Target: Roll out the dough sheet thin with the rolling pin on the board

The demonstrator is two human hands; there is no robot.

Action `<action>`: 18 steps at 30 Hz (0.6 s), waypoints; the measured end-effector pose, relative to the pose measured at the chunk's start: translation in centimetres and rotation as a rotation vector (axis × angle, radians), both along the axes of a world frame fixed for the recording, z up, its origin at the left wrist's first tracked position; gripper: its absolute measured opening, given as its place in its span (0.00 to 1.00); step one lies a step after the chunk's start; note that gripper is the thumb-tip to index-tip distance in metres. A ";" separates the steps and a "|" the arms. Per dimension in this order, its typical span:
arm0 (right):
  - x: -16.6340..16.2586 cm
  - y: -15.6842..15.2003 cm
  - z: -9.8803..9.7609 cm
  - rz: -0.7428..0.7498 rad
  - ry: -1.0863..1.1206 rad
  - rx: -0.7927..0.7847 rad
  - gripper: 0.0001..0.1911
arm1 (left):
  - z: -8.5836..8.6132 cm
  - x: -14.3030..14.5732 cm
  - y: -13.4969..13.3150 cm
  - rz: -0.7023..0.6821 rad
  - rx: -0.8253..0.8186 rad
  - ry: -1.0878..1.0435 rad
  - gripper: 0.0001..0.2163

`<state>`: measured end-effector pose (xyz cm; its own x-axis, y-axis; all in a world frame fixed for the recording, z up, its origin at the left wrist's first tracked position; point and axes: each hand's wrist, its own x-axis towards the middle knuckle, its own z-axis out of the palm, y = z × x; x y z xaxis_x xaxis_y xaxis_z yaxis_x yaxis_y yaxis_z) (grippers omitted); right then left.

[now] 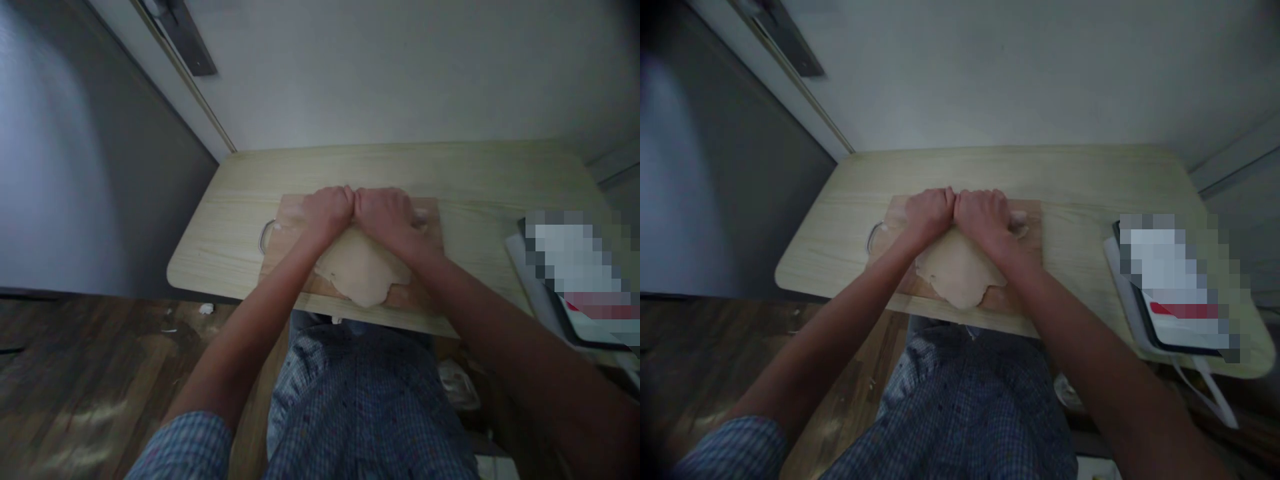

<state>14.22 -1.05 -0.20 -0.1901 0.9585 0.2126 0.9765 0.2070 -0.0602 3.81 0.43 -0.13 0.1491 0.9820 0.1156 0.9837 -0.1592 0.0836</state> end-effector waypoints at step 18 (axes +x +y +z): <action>0.9 -9.8 -1.7 0.296 0.215 0.139 0.22 | 0.1 -2.0 -11.0 -0.328 0.170 -0.020 0.15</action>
<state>15.08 -10.81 -1.88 -0.3911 0.8282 0.4013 0.8415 0.4984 -0.2085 1.82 -10.60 -0.03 0.4491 0.8488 0.2790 0.8764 -0.4792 0.0472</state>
